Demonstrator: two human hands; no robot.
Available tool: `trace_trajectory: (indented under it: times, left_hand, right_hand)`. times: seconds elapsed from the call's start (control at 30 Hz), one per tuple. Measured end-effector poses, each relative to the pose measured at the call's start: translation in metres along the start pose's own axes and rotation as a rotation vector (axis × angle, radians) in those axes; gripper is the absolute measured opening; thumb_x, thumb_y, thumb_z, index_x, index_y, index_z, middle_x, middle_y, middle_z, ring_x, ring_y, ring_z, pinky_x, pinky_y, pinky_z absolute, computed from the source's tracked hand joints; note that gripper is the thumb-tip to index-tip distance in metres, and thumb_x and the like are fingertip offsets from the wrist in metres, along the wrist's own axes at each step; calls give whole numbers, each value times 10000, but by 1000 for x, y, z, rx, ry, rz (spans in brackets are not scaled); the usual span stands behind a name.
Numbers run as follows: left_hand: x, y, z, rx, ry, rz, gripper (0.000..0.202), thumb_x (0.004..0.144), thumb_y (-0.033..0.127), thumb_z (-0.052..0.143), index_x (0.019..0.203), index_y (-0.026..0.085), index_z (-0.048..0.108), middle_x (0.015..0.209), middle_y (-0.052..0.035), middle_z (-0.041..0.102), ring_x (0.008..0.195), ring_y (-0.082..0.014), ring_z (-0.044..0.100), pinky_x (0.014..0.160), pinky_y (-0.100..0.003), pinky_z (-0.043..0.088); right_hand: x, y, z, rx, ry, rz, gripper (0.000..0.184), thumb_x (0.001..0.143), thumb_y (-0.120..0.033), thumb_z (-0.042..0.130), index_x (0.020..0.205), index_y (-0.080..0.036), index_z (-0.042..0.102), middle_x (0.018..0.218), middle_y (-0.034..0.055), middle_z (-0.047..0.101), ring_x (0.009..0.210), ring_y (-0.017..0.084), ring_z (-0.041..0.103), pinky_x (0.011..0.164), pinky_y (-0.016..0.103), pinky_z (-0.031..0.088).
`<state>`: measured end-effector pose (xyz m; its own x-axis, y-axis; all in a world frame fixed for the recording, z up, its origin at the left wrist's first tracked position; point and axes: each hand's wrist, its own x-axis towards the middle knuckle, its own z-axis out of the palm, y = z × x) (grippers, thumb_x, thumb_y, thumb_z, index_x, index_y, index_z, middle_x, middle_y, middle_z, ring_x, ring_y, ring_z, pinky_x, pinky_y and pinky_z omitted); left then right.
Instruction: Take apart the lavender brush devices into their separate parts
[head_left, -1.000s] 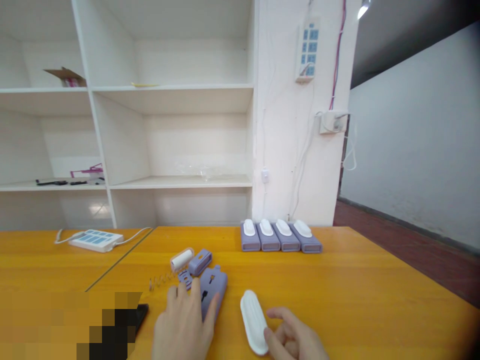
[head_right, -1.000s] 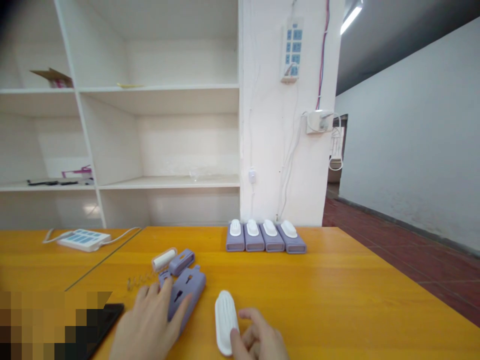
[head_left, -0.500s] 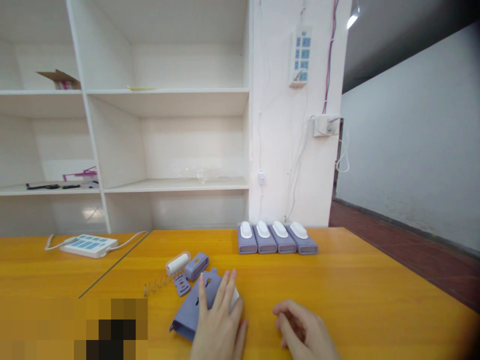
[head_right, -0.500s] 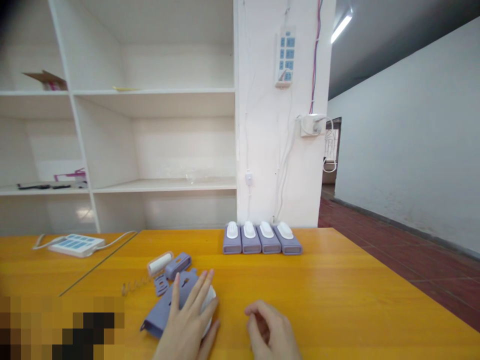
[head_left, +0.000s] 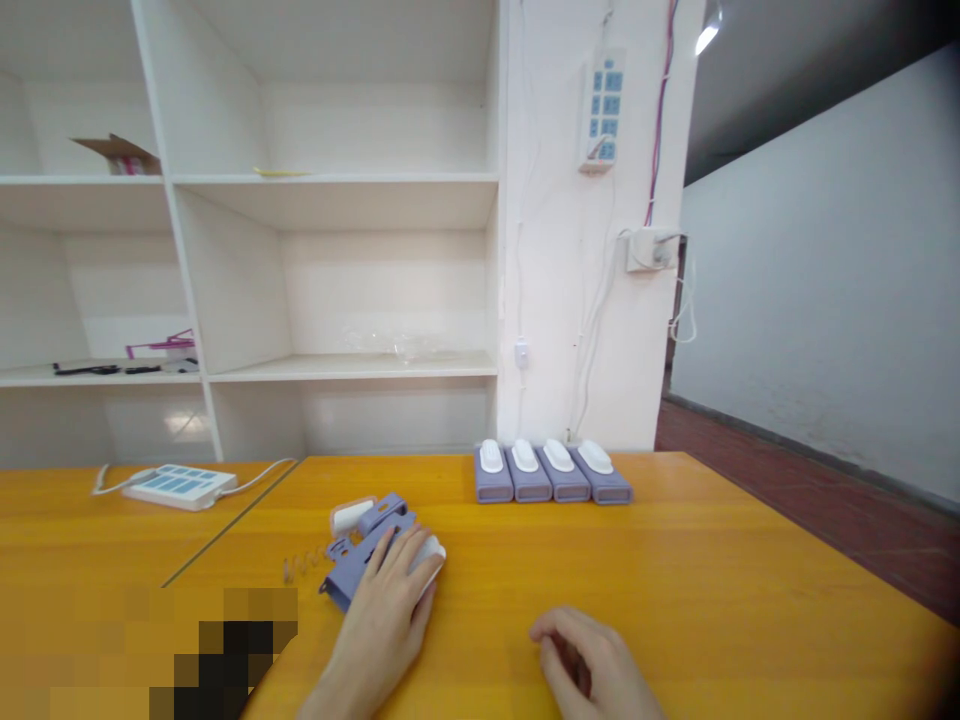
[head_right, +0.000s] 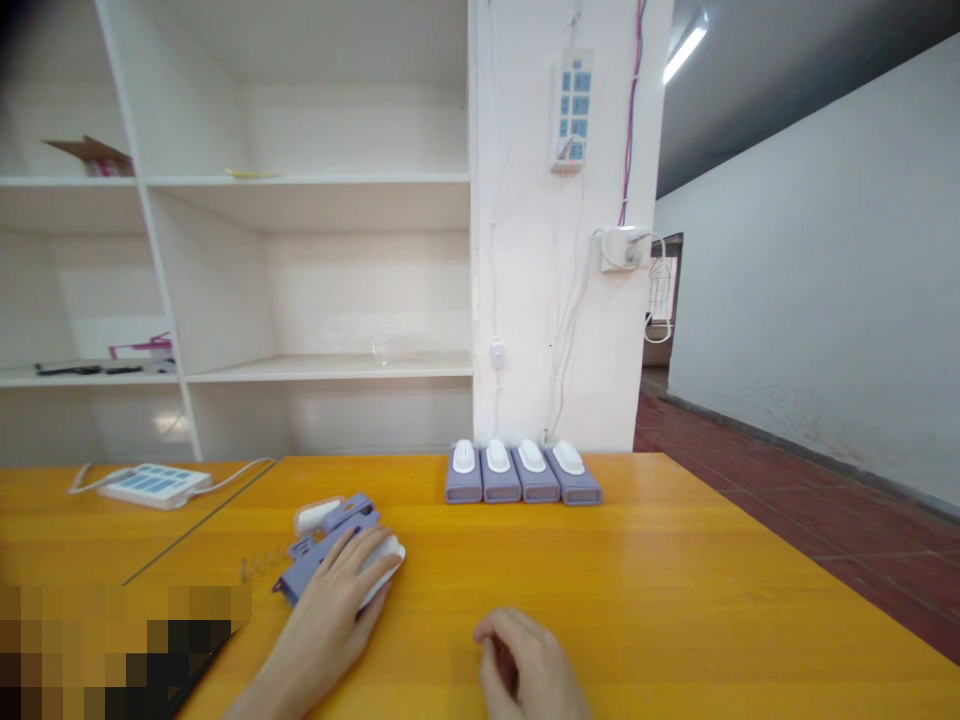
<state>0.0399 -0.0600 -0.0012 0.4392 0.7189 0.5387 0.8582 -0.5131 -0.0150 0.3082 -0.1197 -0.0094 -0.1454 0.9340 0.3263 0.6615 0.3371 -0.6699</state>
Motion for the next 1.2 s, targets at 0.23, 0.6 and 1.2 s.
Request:
trace_trajectory:
  times: [0.23, 0.6, 1.2]
  left_hand:
    - [-5, 20, -1, -59, 53, 26, 254, 967, 286, 537, 1188, 242, 656, 1517, -122, 514, 1463, -335, 399, 1188, -613, 351]
    - [1, 56, 10, -411, -210, 56, 524, 882, 366, 679, 1387, 252, 596, 1490, -108, 556, 1354, -295, 552, 1102, -450, 492]
    - [6, 30, 47, -619, 56, 62, 214, 890, 176, 546, 926, 267, 736, 1101, -56, 784, 1011, -202, 750, 912, -277, 605]
  right_hand:
    - [-1, 2, 3, -33, -29, -29, 254, 939, -230, 449, 890, -207, 697, 748, 16, 643, 657, 175, 597, 624, 257, 435]
    - [13, -19, 10, 17, 28, -68, 260, 887, -118, 452, 1012, -201, 665, 1015, 80, 664, 970, 227, 654, 869, 301, 504]
    - [185, -34, 64, -611, 213, 115, 412, 895, -173, 536, 1298, -135, 614, 1401, 270, 539, 1255, 392, 519, 1002, 512, 355]
